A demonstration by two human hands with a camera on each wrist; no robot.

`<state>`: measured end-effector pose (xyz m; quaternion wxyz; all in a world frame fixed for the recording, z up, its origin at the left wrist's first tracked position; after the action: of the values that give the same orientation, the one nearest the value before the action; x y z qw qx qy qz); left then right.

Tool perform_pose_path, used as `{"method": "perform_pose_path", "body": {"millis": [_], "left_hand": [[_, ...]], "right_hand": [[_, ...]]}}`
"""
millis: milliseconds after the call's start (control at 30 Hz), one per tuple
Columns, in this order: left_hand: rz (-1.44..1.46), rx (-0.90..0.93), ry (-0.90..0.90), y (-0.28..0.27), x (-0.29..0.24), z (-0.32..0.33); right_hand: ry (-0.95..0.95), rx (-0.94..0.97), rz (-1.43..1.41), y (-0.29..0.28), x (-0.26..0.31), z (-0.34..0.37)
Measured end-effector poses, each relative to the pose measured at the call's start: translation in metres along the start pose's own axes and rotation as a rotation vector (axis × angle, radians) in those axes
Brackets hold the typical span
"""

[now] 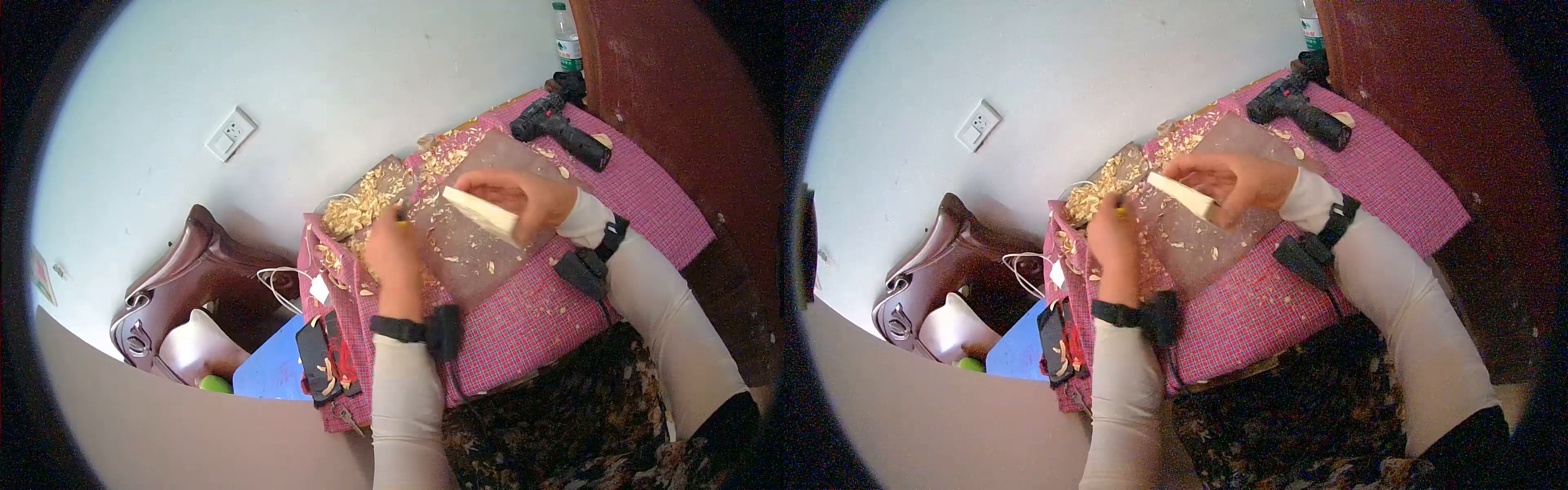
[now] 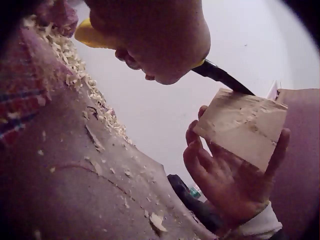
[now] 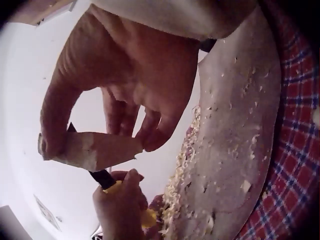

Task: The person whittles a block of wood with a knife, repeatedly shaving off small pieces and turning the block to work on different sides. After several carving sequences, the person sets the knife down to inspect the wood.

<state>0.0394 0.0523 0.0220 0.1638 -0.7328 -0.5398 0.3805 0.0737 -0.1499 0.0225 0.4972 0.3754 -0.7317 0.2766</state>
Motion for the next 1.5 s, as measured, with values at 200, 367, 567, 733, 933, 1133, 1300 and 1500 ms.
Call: {"method": "perform_pose_path", "body": {"millis": [200, 367, 567, 733, 933, 1133, 1300, 1500], "left_hand": [[0.039, -0.153, 0.105, -0.017, -0.006, 0.001], [0.214, 0.031, 0.106, -0.009, -0.034, 0.011], [0.238, 0.076, 0.169, 0.001, -0.041, 0.016], [0.139, 0.047, 0.075, 0.004, -0.020, 0.006], [-0.014, -0.037, -0.161, -0.007, 0.007, -0.004], [0.272, 0.007, 0.219, -0.005, -0.037, 0.012], [0.259, 0.020, 0.273, 0.000, -0.041, 0.014], [-0.030, 0.013, -0.040, -0.002, -0.003, -0.001]], "right_hand": [[-0.089, -0.048, 0.055, -0.007, 0.001, -0.006], [0.105, -0.103, -0.090, -0.007, -0.004, -0.006], [-0.027, -0.135, 0.024, -0.007, -0.010, -0.007], [0.030, -0.033, -0.010, 0.000, -0.004, -0.005], [-0.146, 0.041, 0.070, 0.004, 0.012, -0.006], [0.016, -0.131, 0.085, -0.003, 0.007, -0.005], [0.035, -0.151, 0.027, 0.000, 0.007, -0.003], [-0.100, -0.010, 0.277, 0.004, 0.005, -0.007]]}}
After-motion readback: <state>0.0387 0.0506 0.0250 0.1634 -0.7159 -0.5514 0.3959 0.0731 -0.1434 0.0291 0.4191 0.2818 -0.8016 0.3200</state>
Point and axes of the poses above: each hand's wrist, its own z-axis away from the middle knuckle, its own y-axis out of the palm, x = y × z, the point moved 3 cm from there along -z, towards the middle knuckle, and after that the axes turned 10 degrees about z, right-handed, at the moved point
